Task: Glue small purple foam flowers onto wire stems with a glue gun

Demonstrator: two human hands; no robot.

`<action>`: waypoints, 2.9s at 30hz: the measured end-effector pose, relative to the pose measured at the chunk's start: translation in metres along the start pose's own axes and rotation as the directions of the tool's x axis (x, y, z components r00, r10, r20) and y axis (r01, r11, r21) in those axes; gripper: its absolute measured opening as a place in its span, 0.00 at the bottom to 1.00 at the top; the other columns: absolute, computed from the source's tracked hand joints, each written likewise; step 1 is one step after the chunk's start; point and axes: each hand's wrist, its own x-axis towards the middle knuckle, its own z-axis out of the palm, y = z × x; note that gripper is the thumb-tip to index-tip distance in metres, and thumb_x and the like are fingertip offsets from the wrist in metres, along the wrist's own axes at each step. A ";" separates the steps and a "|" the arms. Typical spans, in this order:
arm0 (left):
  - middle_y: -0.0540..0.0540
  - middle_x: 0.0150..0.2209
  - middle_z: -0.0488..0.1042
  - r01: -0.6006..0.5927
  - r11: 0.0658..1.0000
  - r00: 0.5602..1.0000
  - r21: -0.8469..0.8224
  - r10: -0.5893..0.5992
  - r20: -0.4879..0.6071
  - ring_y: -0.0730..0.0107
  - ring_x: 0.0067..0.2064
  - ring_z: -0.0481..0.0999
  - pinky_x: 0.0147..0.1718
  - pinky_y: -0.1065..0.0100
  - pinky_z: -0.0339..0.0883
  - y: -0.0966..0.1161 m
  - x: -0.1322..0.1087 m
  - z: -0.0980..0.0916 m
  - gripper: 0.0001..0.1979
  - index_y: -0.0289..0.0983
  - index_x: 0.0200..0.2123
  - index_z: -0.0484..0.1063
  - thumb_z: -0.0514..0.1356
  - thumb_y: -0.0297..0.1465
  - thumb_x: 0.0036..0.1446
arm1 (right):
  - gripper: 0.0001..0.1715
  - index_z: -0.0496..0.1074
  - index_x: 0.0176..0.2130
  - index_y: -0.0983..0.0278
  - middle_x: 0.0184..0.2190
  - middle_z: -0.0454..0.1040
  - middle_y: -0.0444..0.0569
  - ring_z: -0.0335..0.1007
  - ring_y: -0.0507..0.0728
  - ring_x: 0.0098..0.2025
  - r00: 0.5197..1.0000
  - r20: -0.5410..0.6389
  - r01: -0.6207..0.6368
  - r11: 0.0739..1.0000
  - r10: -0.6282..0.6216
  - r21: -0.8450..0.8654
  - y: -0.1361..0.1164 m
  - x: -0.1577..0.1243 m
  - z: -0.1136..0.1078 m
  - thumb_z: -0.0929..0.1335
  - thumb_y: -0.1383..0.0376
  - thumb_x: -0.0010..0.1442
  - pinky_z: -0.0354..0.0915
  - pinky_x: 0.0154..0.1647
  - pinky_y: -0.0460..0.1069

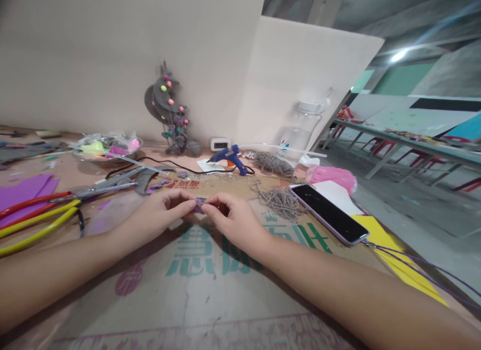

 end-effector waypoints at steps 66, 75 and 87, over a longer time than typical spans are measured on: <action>0.50 0.25 0.70 -0.017 0.987 0.998 -0.160 0.007 -0.061 0.72 0.28 0.70 0.30 0.71 0.62 -0.006 0.004 0.003 0.08 0.35 0.29 0.67 0.55 0.35 0.54 | 0.16 0.61 0.49 0.60 0.30 0.67 0.47 0.64 0.53 0.30 0.976 -0.119 0.154 0.968 -0.180 -0.199 0.005 -0.007 -0.011 0.61 0.66 0.60 0.63 0.33 0.49; 0.49 0.29 0.71 -0.036 0.993 0.998 -0.115 0.031 -0.050 0.71 0.31 0.70 0.31 0.70 0.63 -0.007 0.003 0.003 0.09 0.35 0.33 0.68 0.55 0.35 0.55 | 0.25 0.54 0.52 0.57 0.37 0.69 0.44 0.56 0.45 0.18 0.993 0.078 -0.104 0.967 0.088 0.234 0.004 -0.003 -0.003 0.65 0.64 0.57 0.56 0.16 0.42; 0.50 0.27 0.70 -0.007 0.998 1.000 -0.057 0.006 -0.016 0.73 0.29 0.68 0.29 0.72 0.60 -0.002 -0.003 0.003 0.08 0.36 0.31 0.68 0.55 0.35 0.54 | 0.11 0.69 0.43 0.62 0.34 0.75 0.46 0.71 0.53 0.35 0.916 -0.046 0.318 0.792 -0.398 -0.522 0.014 -0.004 -0.017 0.64 0.64 0.59 0.65 0.36 0.47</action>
